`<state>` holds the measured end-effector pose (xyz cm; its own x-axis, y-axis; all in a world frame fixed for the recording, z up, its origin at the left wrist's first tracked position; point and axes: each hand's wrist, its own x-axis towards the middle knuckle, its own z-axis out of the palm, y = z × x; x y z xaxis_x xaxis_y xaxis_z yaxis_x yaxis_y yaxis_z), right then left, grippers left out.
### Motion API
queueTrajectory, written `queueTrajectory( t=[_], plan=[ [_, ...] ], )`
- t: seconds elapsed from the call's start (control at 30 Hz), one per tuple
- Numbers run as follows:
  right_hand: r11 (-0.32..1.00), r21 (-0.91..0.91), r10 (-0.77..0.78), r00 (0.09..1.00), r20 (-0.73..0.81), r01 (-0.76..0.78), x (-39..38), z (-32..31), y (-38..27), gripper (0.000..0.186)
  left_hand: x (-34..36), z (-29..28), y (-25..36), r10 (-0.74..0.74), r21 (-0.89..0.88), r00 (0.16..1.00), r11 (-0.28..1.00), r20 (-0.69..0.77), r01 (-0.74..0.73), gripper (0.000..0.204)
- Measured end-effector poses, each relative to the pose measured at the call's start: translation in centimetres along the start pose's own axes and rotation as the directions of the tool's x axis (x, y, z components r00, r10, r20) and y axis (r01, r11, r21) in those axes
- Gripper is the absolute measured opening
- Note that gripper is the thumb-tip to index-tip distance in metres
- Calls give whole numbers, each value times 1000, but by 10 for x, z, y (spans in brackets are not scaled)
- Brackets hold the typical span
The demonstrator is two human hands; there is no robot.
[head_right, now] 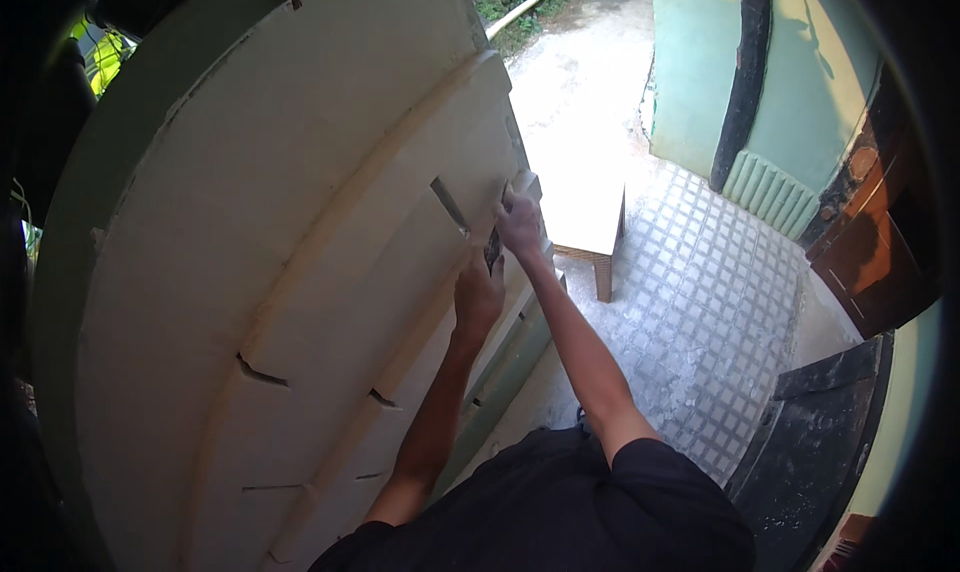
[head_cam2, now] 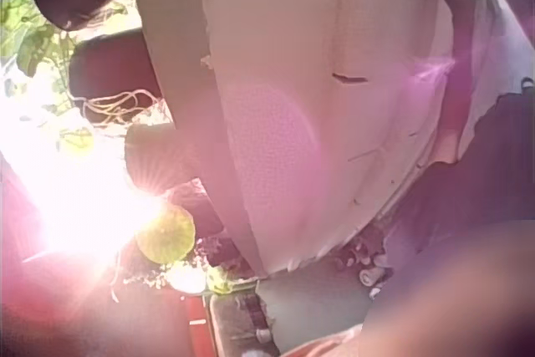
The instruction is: Repairing or preparing a wall using a putty knife and sandpaper.
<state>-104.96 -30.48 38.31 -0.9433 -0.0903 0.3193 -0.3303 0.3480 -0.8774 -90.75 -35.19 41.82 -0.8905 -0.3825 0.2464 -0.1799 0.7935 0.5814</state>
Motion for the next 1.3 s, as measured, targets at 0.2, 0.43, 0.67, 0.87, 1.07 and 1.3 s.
queueTrajectory(
  t=[0.2, 0.43, 0.67, 0.87, 1.07, 1.3],
  plan=[
    [938, 343, -88, 992, 90, 52, -68, -66, -116, 52, -56, -102, 41, 88, -241, 970, 960, -225, -143, 27],
    [790, 358, -551, 832, 57, 498, -25, -94, -203, 60, -30, -213, 96, 157, -126, 929, 970, -335, -209, 25],
    [692, 254, -709, 703, 62, 676, -3, -83, -213, 60, 21, -215, 80, 336, 171, 850, 941, -405, -291, 24],
    [723, 311, -647, 763, -7, 616, 21, -79, -203, 60, 31, -200, 93, 203, 216, 918, 967, -340, -134, 28],
    [809, 92, -584, 812, 19, 580, 27, -76, -215, 54, 39, -181, 98, 291, 120, 840, 957, -458, -266, 24],
    [497, -239, -862, 506, -27, 834, 53, -68, -189, 53, 50, -175, 113, 275, 166, 850, 961, -449, -223, 22]
  ],
)
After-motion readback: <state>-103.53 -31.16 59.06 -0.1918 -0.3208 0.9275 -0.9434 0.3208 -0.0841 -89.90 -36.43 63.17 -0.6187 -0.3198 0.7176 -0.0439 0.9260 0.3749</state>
